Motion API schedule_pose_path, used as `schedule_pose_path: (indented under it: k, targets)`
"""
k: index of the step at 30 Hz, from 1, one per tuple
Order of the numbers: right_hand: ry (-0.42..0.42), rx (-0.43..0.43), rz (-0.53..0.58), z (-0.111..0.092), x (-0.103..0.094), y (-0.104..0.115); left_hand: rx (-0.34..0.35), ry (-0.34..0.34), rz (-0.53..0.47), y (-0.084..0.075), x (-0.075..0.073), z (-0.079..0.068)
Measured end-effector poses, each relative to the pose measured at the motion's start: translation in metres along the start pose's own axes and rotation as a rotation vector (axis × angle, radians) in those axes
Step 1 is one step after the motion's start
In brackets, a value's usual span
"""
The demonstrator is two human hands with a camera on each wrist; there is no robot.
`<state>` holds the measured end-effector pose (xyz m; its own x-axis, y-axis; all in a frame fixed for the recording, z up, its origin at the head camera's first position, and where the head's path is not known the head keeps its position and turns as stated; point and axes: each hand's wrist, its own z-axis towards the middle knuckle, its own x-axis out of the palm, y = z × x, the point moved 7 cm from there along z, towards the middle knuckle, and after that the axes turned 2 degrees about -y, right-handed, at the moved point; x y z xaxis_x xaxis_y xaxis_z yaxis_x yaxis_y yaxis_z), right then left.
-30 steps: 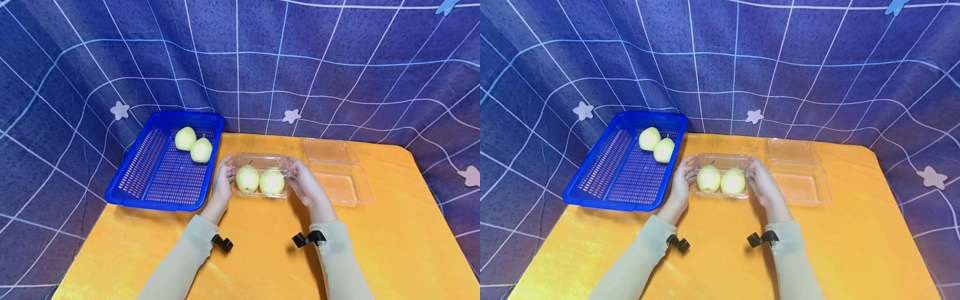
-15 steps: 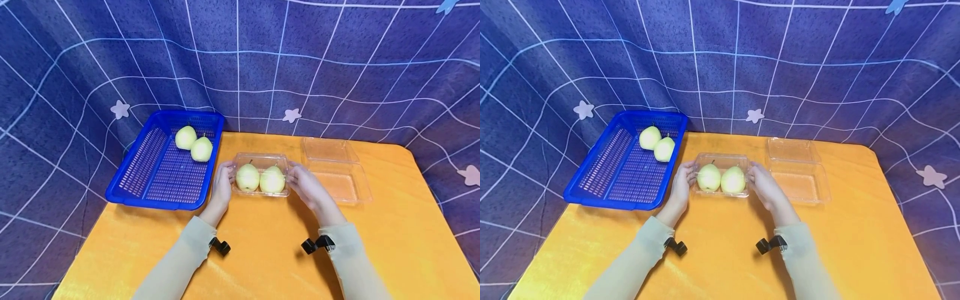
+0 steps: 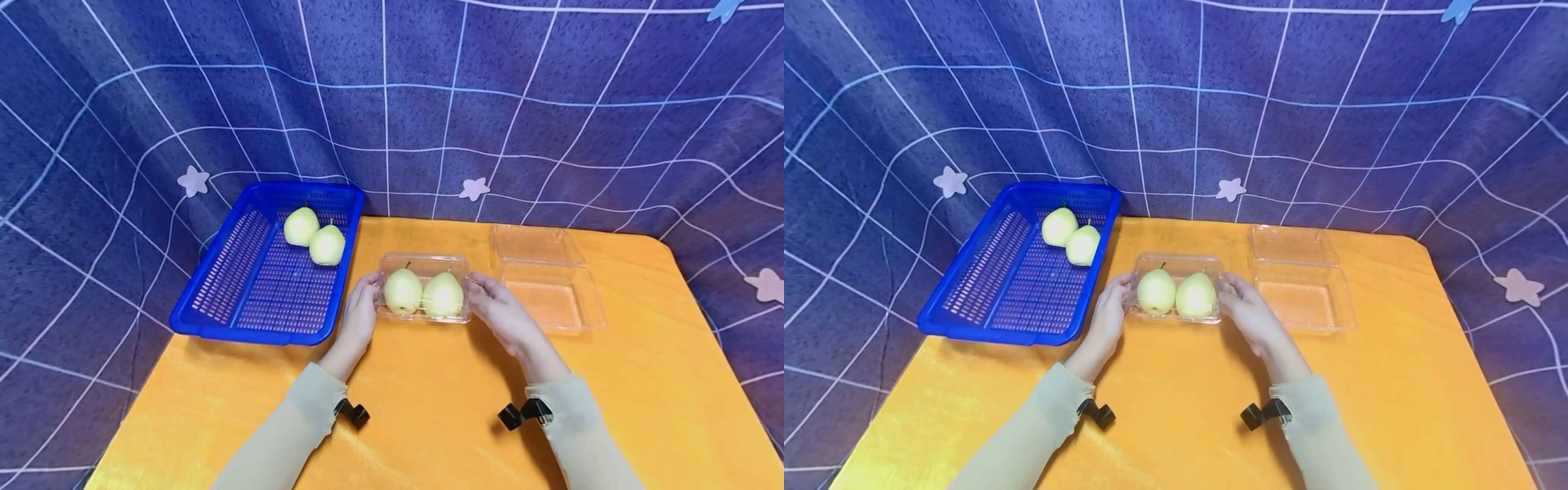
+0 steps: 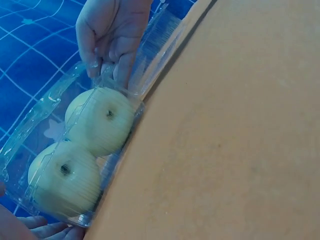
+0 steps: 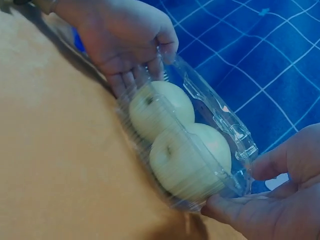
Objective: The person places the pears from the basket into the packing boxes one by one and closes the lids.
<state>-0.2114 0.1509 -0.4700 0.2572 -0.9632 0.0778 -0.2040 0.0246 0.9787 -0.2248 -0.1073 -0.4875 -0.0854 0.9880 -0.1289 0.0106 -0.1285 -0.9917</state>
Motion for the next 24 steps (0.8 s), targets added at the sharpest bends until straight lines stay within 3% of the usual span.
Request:
schedule_pose_path:
  k: [8, 16, 24]
  targets:
    - [-0.015, -0.049, 0.022, -0.0035, 0.0024, -0.0064, 0.029, 0.0, 0.005, 0.0002, -0.0034, -0.0014]
    - [-0.082, -0.046, 0.04, 0.0018, 0.0058, -0.0086, 0.055, 0.027, -0.075, 0.0021, 0.0003, 0.0034]
    - [-0.125, -0.066, -0.129, 0.0005, 0.0063, -0.0037, 0.036, -0.002, -0.132, 0.0047, -0.0001, 0.0041]
